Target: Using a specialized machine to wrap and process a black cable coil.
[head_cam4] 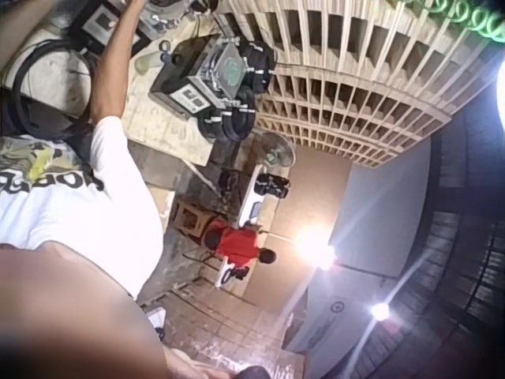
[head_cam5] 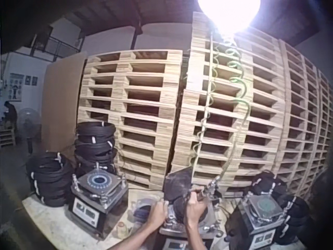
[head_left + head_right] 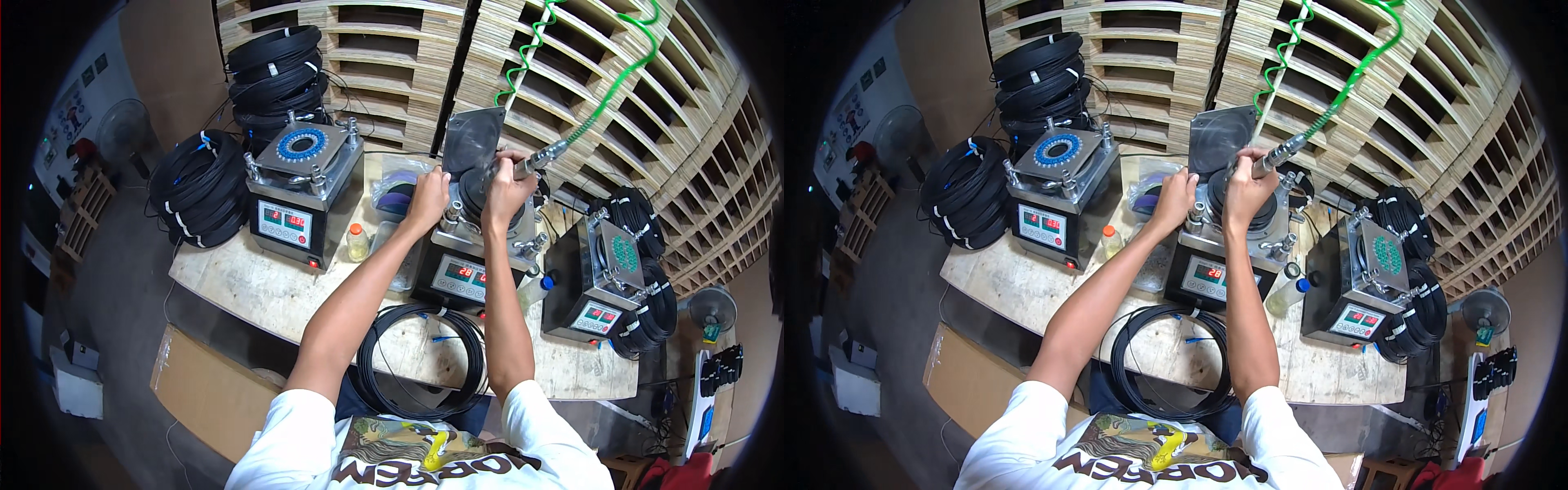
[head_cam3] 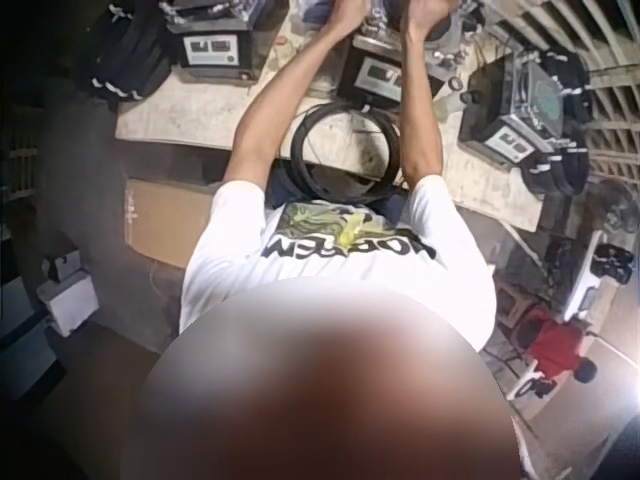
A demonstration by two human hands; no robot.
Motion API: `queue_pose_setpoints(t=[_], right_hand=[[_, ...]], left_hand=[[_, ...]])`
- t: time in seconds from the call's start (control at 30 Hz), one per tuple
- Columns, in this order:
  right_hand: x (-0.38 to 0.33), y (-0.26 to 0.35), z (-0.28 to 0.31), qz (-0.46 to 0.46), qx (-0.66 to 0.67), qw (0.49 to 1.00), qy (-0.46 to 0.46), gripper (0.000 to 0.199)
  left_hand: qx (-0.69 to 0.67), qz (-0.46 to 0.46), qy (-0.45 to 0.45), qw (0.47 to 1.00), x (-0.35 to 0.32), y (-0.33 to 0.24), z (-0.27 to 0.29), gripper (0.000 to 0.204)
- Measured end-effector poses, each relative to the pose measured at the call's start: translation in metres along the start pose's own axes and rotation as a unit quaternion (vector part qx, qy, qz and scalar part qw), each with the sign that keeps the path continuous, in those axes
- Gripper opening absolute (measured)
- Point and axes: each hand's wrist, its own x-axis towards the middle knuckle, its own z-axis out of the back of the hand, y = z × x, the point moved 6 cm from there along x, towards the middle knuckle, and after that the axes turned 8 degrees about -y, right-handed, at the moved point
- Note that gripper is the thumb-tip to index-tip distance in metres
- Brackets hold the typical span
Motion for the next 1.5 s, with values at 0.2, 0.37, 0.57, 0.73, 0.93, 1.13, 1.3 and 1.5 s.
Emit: queue_pose_setpoints(t=[0.2, 0.37, 0.57, 0.73, 0.93, 1.13, 1.3, 1.5], right_hand=[[0.021, -0.012, 0.035, 0.050, -0.055, 0.997, -0.018, 0.009], [0.063, 0.017, 0.074, -0.001, -0.039, 0.999, 0.005, 0.009], [0.065, 0.036, 0.102, -0.077, -0.021, 0.995, 0.065, 0.007], [0.053, 0.052, 0.125, -0.157, 0.029, 0.984, 0.080, 0.007], [0.043, 0.067, 0.144, -0.193, 0.019, 0.976, 0.100, 0.006], [0.031, 0.074, 0.144, -0.206, 0.010, 0.972, 0.113, 0.008], [0.025, 0.070, 0.134, -0.174, -0.017, 0.978, 0.113, 0.009], [0.002, 0.031, 0.106, -0.162, -0.043, 0.979, 0.114, 0.007]], left_hand=[[0.048, 0.022, 0.063, 0.997, 0.013, 0.019, 0.001, 0.025], [-0.001, -0.094, -0.074, 0.993, 0.018, -0.042, 0.039, 0.029], [0.055, -0.271, 0.353, 0.894, 0.012, -0.101, -0.029, 0.040], [0.146, -0.309, 0.451, 0.824, 0.013, -0.084, -0.055, 0.041], [0.262, -0.633, 0.266, 0.678, -0.024, -0.118, -0.053, 0.032], [0.288, -0.664, 0.267, 0.637, -0.030, -0.131, -0.043, 0.038], [0.159, -0.343, 0.304, 0.874, -0.002, -0.124, -0.021, 0.053], [0.054, -0.123, 0.142, 0.981, 0.003, -0.118, 0.000, 0.078]])
